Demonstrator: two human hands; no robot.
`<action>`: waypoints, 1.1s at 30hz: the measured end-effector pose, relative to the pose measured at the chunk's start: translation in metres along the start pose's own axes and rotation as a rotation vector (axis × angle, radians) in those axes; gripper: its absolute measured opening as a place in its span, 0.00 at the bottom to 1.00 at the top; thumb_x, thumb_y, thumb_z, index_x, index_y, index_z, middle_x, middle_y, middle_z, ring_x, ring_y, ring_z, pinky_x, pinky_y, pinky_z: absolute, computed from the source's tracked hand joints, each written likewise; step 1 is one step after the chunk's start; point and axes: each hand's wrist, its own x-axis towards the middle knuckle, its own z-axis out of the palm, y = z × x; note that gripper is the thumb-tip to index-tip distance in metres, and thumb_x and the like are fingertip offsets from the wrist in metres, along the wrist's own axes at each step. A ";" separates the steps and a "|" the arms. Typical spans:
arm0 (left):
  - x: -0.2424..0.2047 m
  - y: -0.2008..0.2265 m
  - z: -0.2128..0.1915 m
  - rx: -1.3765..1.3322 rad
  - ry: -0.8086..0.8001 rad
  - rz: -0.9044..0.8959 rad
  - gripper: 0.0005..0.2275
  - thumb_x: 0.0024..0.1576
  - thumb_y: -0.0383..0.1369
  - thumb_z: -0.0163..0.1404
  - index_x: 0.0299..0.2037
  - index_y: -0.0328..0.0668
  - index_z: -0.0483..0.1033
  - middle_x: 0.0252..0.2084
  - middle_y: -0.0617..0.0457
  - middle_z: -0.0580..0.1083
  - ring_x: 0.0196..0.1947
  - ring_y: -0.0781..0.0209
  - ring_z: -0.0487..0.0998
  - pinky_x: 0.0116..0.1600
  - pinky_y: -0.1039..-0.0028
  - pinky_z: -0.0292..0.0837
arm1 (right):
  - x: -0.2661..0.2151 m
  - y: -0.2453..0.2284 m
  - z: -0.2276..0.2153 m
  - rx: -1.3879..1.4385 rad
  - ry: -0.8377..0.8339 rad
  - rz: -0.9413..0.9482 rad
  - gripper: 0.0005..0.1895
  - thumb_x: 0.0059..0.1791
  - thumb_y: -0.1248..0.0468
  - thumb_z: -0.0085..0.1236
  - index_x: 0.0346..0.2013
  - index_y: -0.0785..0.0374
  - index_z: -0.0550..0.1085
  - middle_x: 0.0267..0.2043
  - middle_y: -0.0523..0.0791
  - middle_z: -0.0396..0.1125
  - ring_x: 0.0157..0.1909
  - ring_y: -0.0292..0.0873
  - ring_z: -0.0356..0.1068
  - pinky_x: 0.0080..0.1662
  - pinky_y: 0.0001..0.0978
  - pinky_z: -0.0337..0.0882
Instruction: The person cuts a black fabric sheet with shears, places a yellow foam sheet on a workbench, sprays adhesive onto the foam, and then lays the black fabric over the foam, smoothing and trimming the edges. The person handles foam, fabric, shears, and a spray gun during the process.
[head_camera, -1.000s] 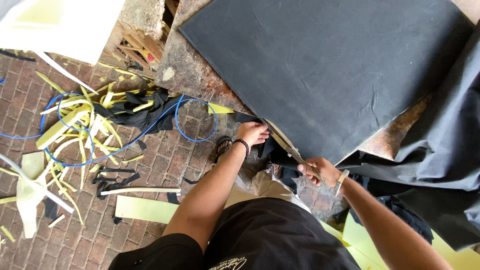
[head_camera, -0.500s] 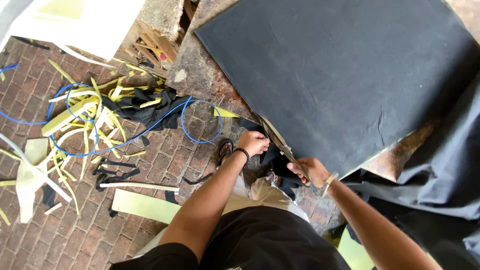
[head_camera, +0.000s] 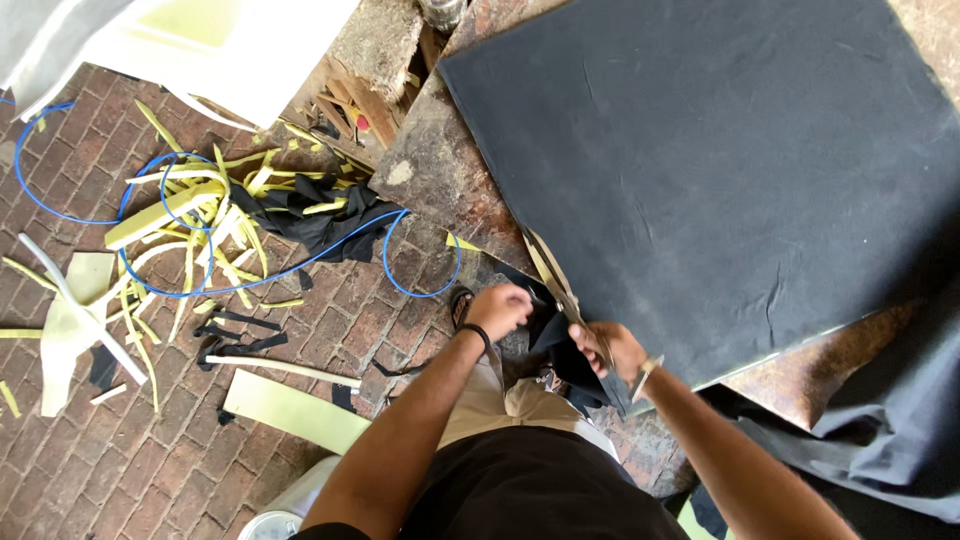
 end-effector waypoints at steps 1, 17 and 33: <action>0.007 0.006 -0.009 -0.004 0.059 0.033 0.07 0.56 0.34 0.56 0.41 0.46 0.83 0.34 0.54 0.83 0.28 0.69 0.81 0.33 0.77 0.76 | -0.005 0.003 0.000 -0.003 0.001 -0.005 0.28 0.45 0.37 0.60 0.22 0.60 0.73 0.18 0.39 0.62 0.19 0.36 0.64 0.22 0.28 0.65; 0.101 0.038 -0.014 -0.498 0.266 -0.092 0.10 0.56 0.30 0.56 0.42 0.30 0.82 0.36 0.43 0.82 0.32 0.56 0.86 0.34 0.72 0.84 | -0.009 -0.017 0.010 -0.142 0.096 0.072 0.25 0.45 0.43 0.64 0.26 0.63 0.77 0.16 0.41 0.63 0.17 0.36 0.64 0.20 0.28 0.65; 0.073 0.075 -0.042 -0.126 0.219 -0.057 0.07 0.54 0.32 0.57 0.38 0.39 0.83 0.33 0.52 0.82 0.30 0.64 0.85 0.36 0.76 0.81 | 0.004 -0.012 -0.006 -0.003 -0.020 0.039 0.23 0.46 0.41 0.60 0.27 0.59 0.77 0.18 0.39 0.63 0.18 0.35 0.63 0.20 0.27 0.64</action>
